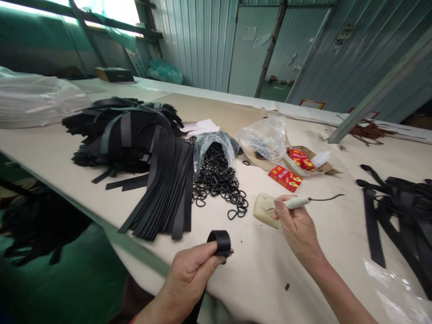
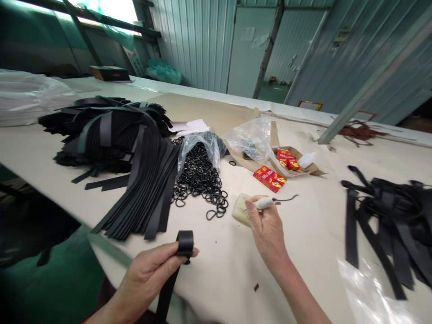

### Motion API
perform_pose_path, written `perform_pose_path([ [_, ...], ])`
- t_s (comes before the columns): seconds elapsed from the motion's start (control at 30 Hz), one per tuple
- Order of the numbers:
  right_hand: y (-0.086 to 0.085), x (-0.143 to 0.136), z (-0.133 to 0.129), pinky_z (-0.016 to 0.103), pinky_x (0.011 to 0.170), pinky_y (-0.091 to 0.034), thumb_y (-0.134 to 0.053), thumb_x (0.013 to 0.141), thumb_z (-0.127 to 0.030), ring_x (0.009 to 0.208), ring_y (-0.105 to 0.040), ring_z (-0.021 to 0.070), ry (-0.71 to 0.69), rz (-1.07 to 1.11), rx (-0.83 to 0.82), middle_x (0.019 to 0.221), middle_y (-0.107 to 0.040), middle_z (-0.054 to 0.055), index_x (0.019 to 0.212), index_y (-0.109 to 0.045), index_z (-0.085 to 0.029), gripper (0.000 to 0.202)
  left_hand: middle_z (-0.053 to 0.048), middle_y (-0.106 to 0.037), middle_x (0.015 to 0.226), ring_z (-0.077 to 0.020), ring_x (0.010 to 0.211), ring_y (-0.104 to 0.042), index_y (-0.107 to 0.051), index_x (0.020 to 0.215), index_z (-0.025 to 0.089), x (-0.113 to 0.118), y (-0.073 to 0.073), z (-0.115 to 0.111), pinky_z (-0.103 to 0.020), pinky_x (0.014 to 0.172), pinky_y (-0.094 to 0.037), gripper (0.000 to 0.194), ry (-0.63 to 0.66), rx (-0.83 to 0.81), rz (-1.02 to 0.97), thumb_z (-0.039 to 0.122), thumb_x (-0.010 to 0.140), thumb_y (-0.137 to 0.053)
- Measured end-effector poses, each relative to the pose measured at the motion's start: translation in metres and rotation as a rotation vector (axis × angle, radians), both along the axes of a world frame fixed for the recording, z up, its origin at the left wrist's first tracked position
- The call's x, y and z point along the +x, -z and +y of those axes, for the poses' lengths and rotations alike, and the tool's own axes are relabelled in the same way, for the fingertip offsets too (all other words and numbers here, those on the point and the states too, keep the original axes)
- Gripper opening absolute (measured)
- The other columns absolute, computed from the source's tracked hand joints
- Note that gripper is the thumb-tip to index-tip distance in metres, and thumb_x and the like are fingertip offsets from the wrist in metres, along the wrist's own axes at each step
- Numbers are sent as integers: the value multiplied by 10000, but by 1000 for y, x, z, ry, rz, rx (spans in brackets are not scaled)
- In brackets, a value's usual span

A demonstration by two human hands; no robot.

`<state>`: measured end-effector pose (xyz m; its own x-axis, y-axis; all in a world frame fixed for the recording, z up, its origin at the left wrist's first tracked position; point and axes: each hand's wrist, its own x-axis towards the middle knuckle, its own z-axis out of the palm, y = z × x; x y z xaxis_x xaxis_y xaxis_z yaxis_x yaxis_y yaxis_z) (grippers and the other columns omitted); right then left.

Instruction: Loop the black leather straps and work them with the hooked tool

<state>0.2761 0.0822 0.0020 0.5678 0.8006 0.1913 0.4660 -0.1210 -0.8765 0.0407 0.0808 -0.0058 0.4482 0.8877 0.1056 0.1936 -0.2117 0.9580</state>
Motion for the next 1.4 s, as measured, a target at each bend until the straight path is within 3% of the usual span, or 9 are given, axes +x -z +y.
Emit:
perform_pose_path([
  [0.1,1,4,-3,361,640,-435,-564,738,-563,606,-552,180,115,88,59,636,-558,-2,822,-546,-200,374,-64,-738,828,-185,740,-675,-713,949,196,-6,-9,-1,-224,706,-521,209,46,61,43,238,839,-541],
  [0.2,-1,6,-14,340,620,-496,-594,751,-496,598,-563,153,212,486,202,695,-555,1,772,-560,-189,309,-72,-721,750,-190,720,-666,-713,920,186,-13,-16,-3,-239,699,-520,207,77,187,87,209,844,-522],
  [0.27,-6,-1,-27,287,555,-524,-609,754,-448,580,-553,133,150,774,207,695,-536,-1,723,-571,-190,263,-75,-704,717,-187,696,-655,-703,920,182,-17,-18,-5,-250,698,-518,218,119,289,109,172,850,-496],
  [0.33,-16,-16,-43,245,523,-538,-638,742,-396,573,-556,124,26,926,148,703,-549,0,737,-592,-201,200,-83,-694,726,-183,697,-644,-681,961,163,-18,-18,-8,-258,713,-514,242,174,391,123,128,854,-467],
  [0.53,-42,-72,-74,263,490,-544,-600,772,-431,547,-580,149,-211,846,68,693,-599,29,788,-613,-190,243,-92,-689,759,-185,733,-637,-626,1063,144,-17,-20,-16,-269,754,-503,289,226,515,148,73,846,-450],
  [0.73,-35,-85,-78,259,497,-527,-640,742,-431,536,-574,138,-216,940,93,660,-595,9,756,-596,-196,240,-94,-698,749,-194,743,-655,-657,974,153,-17,-22,-25,-244,711,-506,231,197,471,148,114,852,-465],
  [0.9,-29,-94,-78,229,497,-510,-679,721,-389,532,-571,119,-199,1096,120,649,-596,0,744,-604,-191,212,-82,-711,756,-180,665,-644,-703,896,171,-20,-23,-30,-222,633,-487,204,159,259,101,174,842,-507],
  [1.17,-38,-103,-79,253,550,-497,-613,784,-392,570,-539,112,-270,1004,42,672,-535,-26,728,-554,-198,211,-65,-704,771,-185,739,-590,-724,781,126,-19,-32,-34,-253,706,-448,212,202,-470,-162,240,809,-547],
  [1.4,-31,-103,-73,200,520,-445,-617,777,-410,531,-507,81,-263,884,-79,647,-524,-33,683,-533,-179,263,-57,-680,689,-148,658,-570,-715,763,100,-23,-20,-36,-276,725,-423,209,242,-785,-349,276,780,-603],
])
